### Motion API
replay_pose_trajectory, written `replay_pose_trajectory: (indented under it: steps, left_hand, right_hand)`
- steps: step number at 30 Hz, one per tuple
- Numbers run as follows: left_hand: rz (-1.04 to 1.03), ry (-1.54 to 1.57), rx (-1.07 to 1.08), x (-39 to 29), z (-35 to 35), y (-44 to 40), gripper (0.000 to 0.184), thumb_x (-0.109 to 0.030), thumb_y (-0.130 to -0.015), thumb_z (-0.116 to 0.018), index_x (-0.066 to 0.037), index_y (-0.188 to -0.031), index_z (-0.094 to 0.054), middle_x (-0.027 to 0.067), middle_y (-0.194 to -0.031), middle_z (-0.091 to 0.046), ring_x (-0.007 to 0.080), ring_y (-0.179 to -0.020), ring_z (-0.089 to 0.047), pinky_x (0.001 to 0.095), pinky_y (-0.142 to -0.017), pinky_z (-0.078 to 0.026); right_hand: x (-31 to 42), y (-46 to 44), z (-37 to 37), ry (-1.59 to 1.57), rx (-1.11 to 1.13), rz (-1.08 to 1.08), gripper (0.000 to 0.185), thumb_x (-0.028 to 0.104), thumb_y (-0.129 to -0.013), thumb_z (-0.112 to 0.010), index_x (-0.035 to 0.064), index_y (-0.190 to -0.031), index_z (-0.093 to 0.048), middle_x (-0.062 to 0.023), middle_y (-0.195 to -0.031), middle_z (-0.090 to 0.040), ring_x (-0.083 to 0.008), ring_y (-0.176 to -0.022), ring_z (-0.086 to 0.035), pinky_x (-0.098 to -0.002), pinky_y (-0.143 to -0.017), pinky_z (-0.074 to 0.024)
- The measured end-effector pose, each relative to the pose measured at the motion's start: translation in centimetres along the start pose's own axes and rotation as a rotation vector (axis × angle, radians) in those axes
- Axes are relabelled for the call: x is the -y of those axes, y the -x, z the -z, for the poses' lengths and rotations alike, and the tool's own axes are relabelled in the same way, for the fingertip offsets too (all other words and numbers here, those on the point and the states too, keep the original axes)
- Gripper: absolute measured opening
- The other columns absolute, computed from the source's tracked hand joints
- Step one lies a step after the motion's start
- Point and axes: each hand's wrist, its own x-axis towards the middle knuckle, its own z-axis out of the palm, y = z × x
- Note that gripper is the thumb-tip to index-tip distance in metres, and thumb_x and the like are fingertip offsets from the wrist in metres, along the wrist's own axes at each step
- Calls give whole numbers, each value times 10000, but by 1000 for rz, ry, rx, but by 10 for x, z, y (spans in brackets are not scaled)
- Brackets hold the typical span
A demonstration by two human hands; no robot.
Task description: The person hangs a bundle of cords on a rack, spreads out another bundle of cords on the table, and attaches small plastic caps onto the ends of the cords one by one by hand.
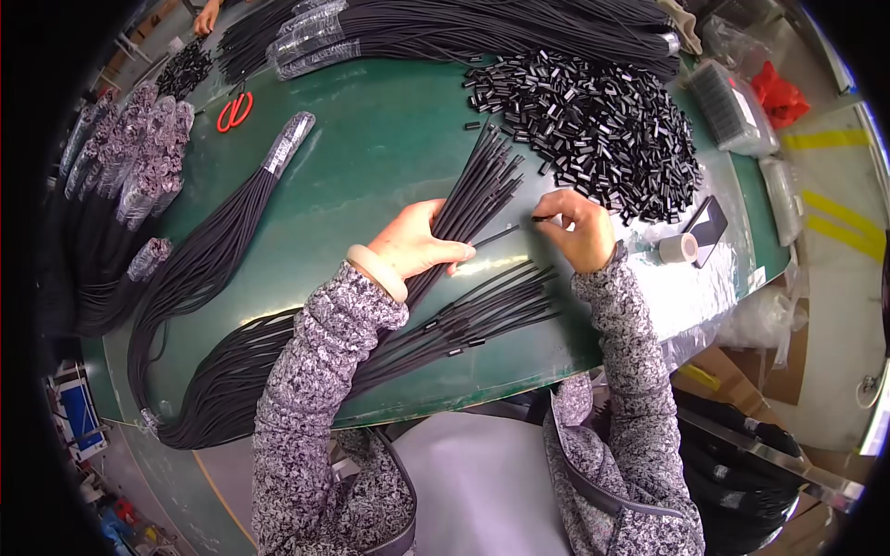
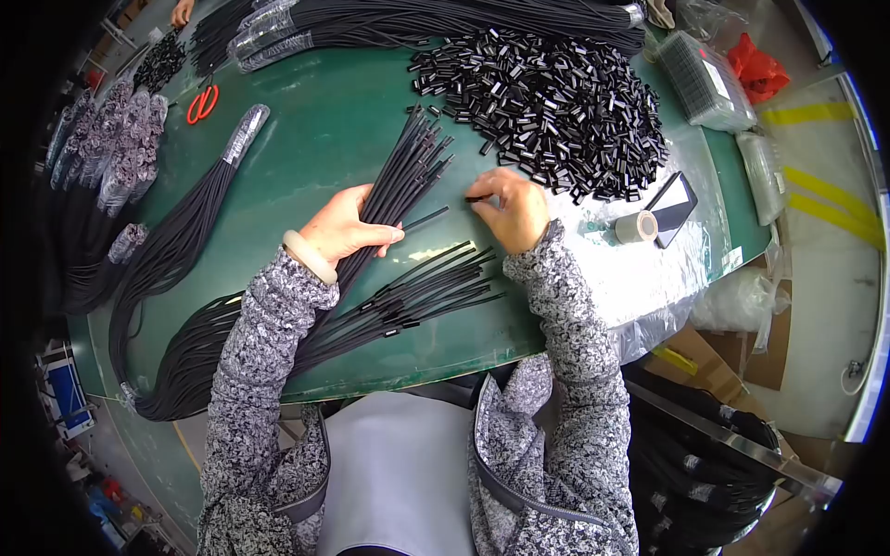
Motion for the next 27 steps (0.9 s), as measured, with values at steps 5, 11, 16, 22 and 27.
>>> replay_pose_trajectory:
  steps: [5, 11, 16, 22, 27]
  left_hand:
    - [13, -55, -32, -2, -2, 1, 321, 40, -704, -655, 6, -996, -525, 61, -720, -599, 108, -542, -534, 212, -498, -450]
    - [19, -196, -98, -3, -6, 2, 312, 28, -713, -655, 4, -997, -528, 48, -706, -599, 107, -556, -540, 215, -518, -457]
    - [-96, -274, -126, 8, -6, -1, 260, 7, -737, -613, -3, -987, -542, 65, -721, -594, 119, -574, -558, 219, -530, -451]
    - [-83, 14, -79, 11, -2, -2, 269, 37, -764, -610, 6, -1015, -518, 73, -790, -598, 125, -577, -547, 233, -569, -480]
    - [-32, 49, -22, 5, -3, -5, 269, 43, -774, -599, 12, -1025, -507, 79, -794, -589, 126, -568, -545, 227, -553, -477]
  right_hand:
    - [20, 0, -5, 44, 64, 119, 157, -62, -651, -645, 41, -768, -660, -18, -820, -624, -175, -623, -554, -237, -583, -450]
    - [22, -4, -1, 273, 94, 399, 90, 57, -699, -639, 96, -778, -660, 0, -829, -613, -163, -715, -536, -283, -702, -428]
    - [55, 9, -38, 570, 72, 539, 45, 129, -676, -610, 155, -712, -598, 15, -742, -546, -148, -746, -493, -346, -772, -384]
    - [34, 10, -41, 717, 69, 401, 71, 123, -641, -599, 133, -678, -539, -7, -757, -542, -166, -656, -494, -307, -661, -411]
    - [-27, -27, 8, 977, -218, 257, 89, 43, -692, -632, 89, -768, -635, -21, -737, -554, -193, -594, -520, -287, -584, -444]
